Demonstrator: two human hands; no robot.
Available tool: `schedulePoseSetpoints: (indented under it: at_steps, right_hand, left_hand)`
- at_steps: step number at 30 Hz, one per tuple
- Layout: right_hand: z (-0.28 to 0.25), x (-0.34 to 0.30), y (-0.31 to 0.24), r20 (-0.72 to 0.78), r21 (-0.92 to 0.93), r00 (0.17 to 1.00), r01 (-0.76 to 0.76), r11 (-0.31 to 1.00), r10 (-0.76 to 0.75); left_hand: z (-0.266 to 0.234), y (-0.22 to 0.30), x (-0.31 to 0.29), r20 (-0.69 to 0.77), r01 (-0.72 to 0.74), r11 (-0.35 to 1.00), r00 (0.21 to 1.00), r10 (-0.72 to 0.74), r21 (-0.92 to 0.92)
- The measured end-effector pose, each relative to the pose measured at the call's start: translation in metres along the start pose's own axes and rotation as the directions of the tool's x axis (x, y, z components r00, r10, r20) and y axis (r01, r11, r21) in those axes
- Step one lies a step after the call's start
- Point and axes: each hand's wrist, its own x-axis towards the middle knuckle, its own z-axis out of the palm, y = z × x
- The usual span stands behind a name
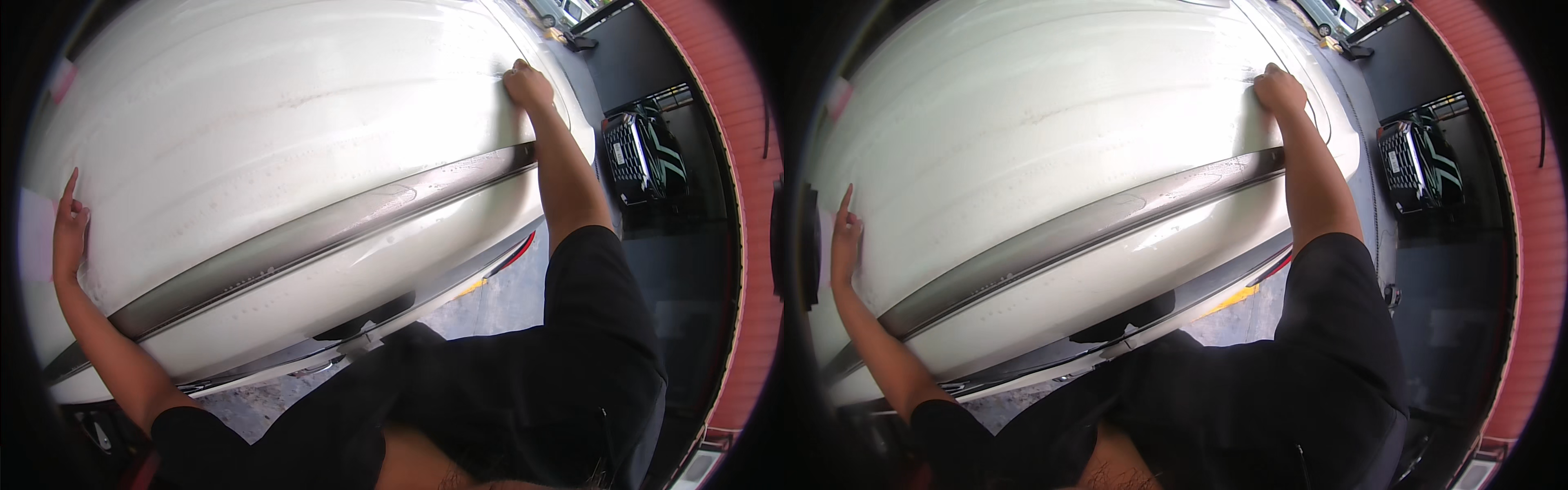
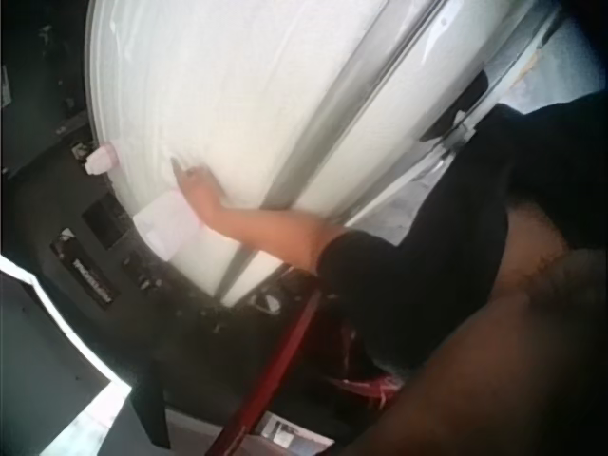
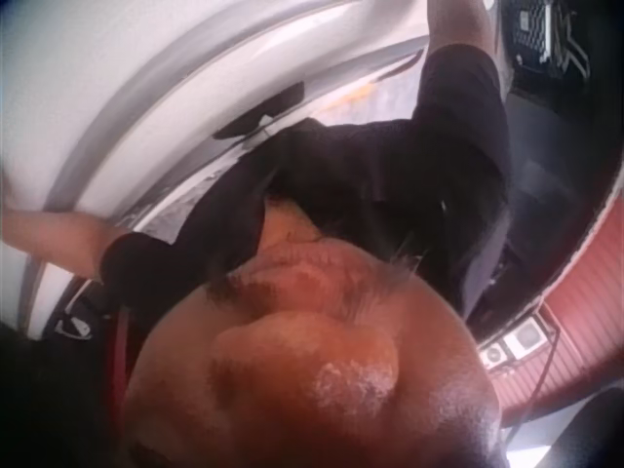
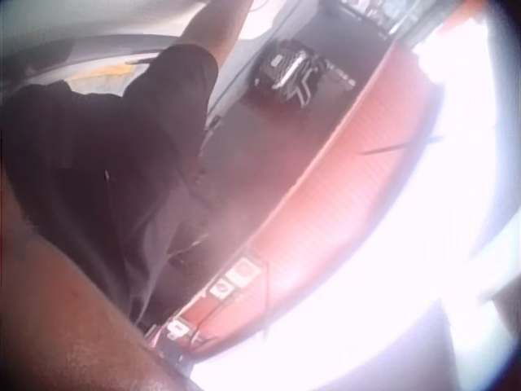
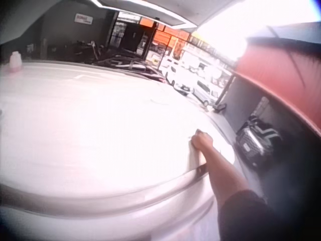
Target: The person cleans the rear trunk lid of a white car. They pour liquid from a pink bottle onto the surface and wipe it with a blue cloth, moving across the lid and around the chrome trim.
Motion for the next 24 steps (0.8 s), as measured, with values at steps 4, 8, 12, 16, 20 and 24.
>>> schedulePoseSetpoints:
  at_steps: [4, 8, 12, 16, 20, 24]
  right_hand:
    - [-0.055, -0.112, -0.182, 0.023, 0.289, 0.932, 0.341, 0.895, -0.362]
    - [-0.103, -0.184, -0.318, -0.028, 0.455, 0.703, 0.642, 0.617, -0.711]
    - [-0.113, -0.175, -0.299, 0.025, 0.435, 0.712, 0.624, 0.649, -0.701]
    - [-0.072, -0.105, -0.177, 0.139, 0.326, 0.92, 0.306, 0.894, -0.366]
    - [-0.015, -0.019, -0.027, 0.021, 0.044, 0.994, 0.104, 0.994, -0.105]
    - [0.015, 0.025, 0.049, 0.003, 0.005, 0.998, -0.059, 0.998, 0.059]
  left_hand:
    - [-0.004, -0.006, -0.004, -0.013, 0.047, 0.998, 0.999, -0.047, 0.049]
    - [-0.002, -0.027, 0.014, -0.047, -0.007, 0.994, 0.999, 0.012, 0.108]
    - [-0.005, -0.061, 0.009, -0.084, 0.029, 0.989, 0.996, -0.016, 0.147]
    - [-0.007, -0.043, -0.006, -0.076, 0.047, 0.994, 0.996, -0.039, 0.098]
    - [-0.004, -0.039, -0.001, -0.049, 0.025, 0.997, 0.999, -0.021, 0.077]
    - [0.01, -0.023, 0.017, -0.021, -0.003, 0.998, 1.0, 0.004, 0.057]
